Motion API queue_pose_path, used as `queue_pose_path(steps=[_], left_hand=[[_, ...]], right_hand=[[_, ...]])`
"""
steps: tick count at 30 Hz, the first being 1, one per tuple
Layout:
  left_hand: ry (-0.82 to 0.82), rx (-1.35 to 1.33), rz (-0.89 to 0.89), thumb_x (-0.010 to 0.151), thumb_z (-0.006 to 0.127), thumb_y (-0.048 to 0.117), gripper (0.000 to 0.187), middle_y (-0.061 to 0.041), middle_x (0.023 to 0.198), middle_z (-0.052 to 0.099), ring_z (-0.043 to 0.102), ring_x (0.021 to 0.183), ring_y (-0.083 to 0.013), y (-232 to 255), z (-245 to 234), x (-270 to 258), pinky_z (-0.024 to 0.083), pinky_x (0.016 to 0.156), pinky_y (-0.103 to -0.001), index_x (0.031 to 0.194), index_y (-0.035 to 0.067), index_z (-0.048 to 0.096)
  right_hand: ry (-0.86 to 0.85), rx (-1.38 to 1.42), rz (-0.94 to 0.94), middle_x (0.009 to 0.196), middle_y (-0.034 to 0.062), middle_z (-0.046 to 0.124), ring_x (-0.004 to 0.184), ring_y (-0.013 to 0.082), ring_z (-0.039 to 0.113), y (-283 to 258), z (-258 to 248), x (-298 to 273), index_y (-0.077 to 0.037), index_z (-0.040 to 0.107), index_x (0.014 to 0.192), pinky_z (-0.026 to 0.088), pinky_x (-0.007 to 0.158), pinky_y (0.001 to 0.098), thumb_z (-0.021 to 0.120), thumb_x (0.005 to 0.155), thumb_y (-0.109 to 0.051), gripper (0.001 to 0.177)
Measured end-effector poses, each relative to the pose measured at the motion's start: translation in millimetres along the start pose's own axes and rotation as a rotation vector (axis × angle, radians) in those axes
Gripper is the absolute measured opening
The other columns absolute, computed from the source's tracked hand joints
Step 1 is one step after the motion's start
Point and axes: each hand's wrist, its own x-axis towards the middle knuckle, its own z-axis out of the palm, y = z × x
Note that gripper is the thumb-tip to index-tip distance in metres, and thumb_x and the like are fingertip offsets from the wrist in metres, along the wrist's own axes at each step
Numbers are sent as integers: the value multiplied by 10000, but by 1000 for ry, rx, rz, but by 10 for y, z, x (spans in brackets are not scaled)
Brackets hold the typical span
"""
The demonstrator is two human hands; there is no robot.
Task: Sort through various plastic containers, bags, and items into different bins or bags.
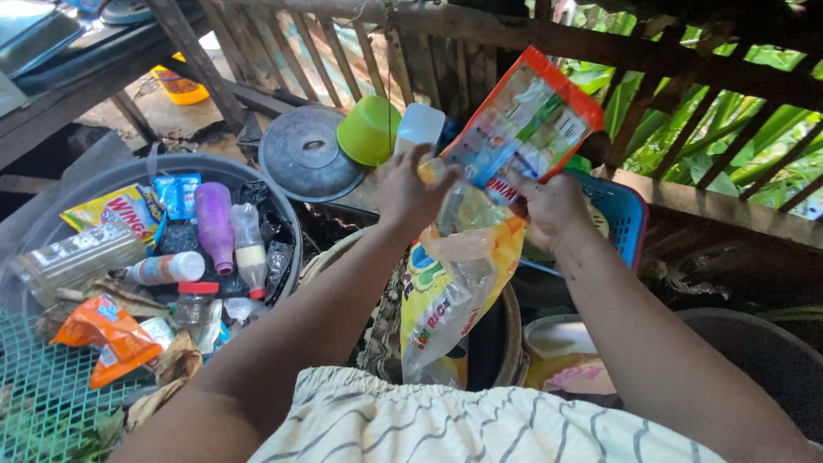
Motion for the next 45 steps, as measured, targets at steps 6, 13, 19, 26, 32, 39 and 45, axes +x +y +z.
queue_pose_path(steps=[6,13,19,26,32,39,45], left_hand=[[-145,316,-471,614,869,291,878,-266,1193,602,605,1086,-442,-399,217,-241,495,915,-504,1431,225,555],[-502,231,-450,810,687,243,543,-243,1219,691,661,1142,-419,-321,269,-519,518,1005,-466,1349,188,647],[-308,107,-496,777,647,126,701,-255,1453,494,455,1356,-454,-348,293,-925,359,1113,-514,1433,60,411],[-209,50,-441,743,635,85,853,-265,1523,456,454,1370,-463,-295,355,-1182,373,1148,-488,1531,13,317],[-306,1,-407,714,736,93,1009,-325,1565,301,316,1458,-474,-54,194,-1343,325,1163,-472,1581,61,220],[-469,-118,-529,700,686,71,1071,-304,1578,271,319,1479,-450,101,212,-1230,318,1202,-425,1612,93,125],[-409,-140,-531,708,554,-80,1054,-267,1675,75,104,1552,-429,159,237,-956,213,1226,-404,1626,113,73]], right_hand=[[122,-281,-235,1032,30,743,831,150,744,-83,169,164,-52,689,1151,636,669,324,717,945,-59,208],[138,-672,-473,1019,132,737,838,296,755,225,246,21,-45,620,1184,617,663,412,704,861,-83,336],[73,-1158,-437,1078,254,718,1003,455,692,405,169,-411,-37,604,1257,551,862,501,733,816,-226,497],[18,-1404,-117,1165,314,657,1061,484,650,383,76,-663,-51,347,1530,515,933,536,725,749,-149,873],[-46,-1364,-176,1234,307,631,1091,480,639,536,-126,-749,-41,288,1546,500,947,529,772,744,-123,940],[70,-968,229,1219,245,673,943,475,775,559,-179,-648,-121,326,1604,589,786,542,643,817,-116,848],[-45,-1470,-107,1094,286,702,1026,447,671,320,-108,-651,-77,603,1326,515,902,529,662,825,-154,510]])
